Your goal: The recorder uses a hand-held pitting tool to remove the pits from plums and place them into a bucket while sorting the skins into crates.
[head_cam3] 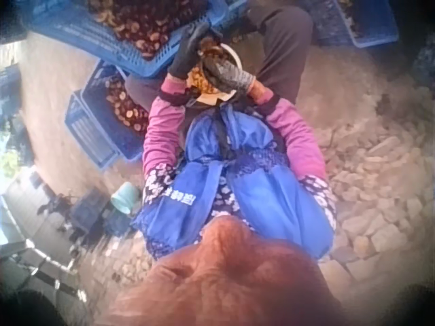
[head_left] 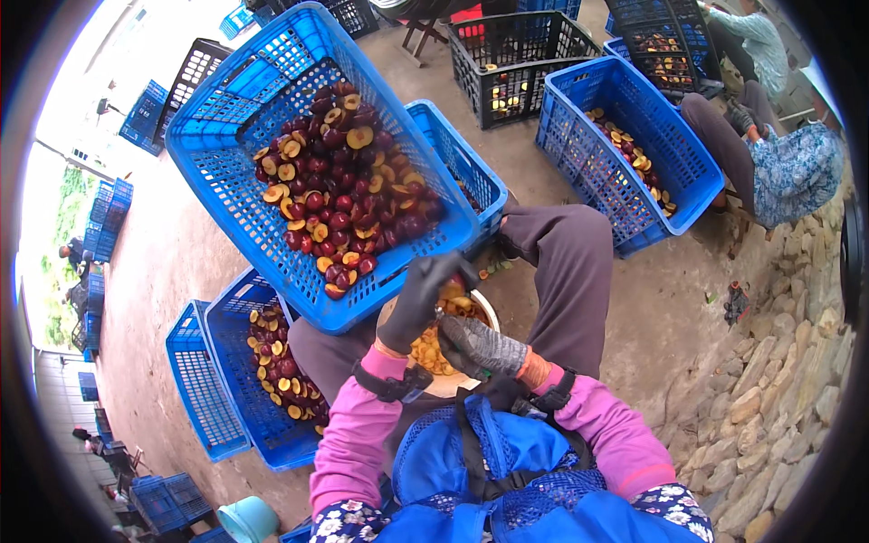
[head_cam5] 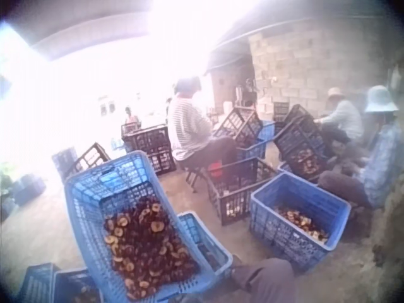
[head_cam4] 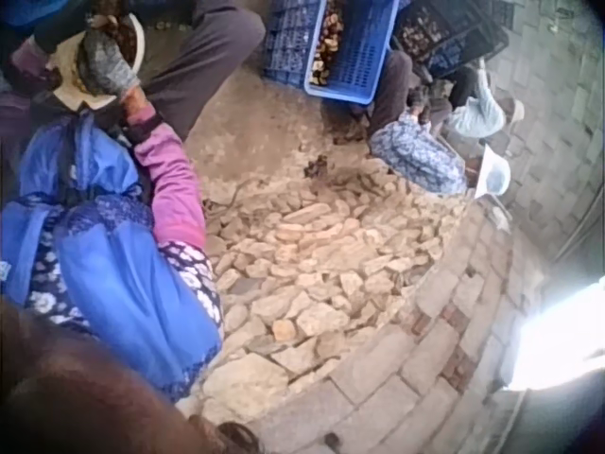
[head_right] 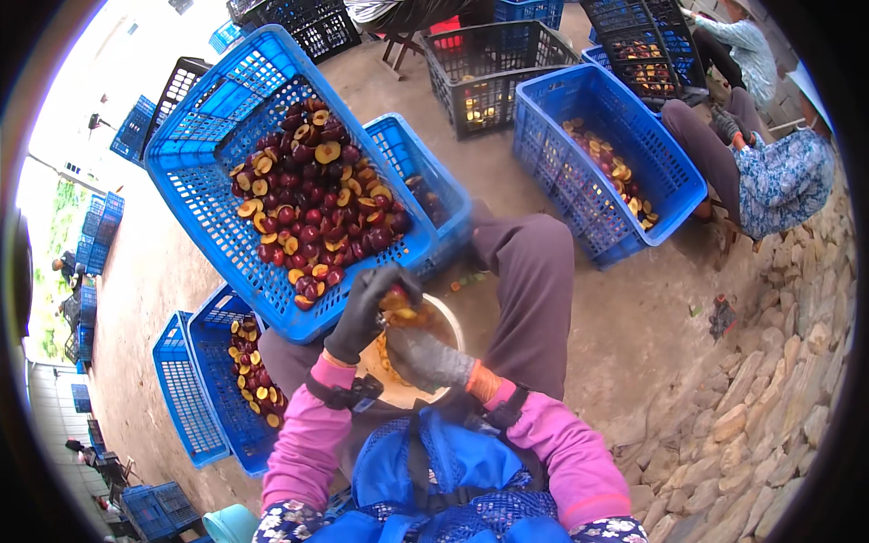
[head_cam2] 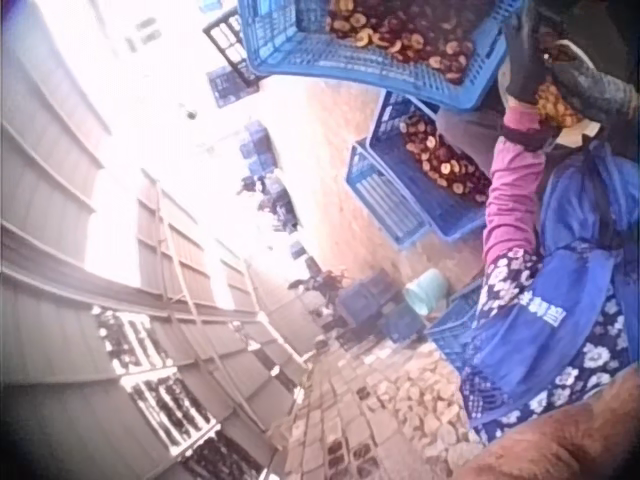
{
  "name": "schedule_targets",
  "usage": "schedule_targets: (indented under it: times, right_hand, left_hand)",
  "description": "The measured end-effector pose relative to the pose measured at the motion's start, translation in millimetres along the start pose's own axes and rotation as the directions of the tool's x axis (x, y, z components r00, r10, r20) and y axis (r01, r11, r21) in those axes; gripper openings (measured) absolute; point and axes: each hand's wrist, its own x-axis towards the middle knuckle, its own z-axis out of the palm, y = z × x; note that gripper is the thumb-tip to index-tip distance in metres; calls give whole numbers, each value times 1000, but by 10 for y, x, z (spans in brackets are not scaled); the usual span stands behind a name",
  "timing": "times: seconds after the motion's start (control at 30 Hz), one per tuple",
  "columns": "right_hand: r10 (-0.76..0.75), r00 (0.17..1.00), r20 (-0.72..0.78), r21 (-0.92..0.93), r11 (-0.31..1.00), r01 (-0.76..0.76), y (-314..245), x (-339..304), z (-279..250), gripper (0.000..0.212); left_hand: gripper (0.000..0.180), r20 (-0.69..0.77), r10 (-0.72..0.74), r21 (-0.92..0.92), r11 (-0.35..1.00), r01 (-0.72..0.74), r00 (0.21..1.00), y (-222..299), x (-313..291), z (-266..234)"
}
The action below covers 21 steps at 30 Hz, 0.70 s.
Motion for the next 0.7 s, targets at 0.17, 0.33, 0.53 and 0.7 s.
schedule_targets:
  times: [0.17,0.33,0.53,0.7]
  right_hand:
    - [-202,978,-54,-120,973,195,455,-125,432,26]
    - [159,972,175,-48,987,-153,477,-134,657,33]
    - [294,900,323,-115,956,-271,672,-188,805,39]
    - [429,814,390,-203,903,-379,619,-61,725,31]
  left_hand:
    - [27,-423,36,-144,984,-107,905,-268,-396,-356]
    - [39,-547,195,601,769,219,814,262,-905,-1020]
    - [25,-675,385,598,-215,772,629,887,-1208,-1962]
    - [46,-504,20,840,-223,495,864,299,-211,-1960]
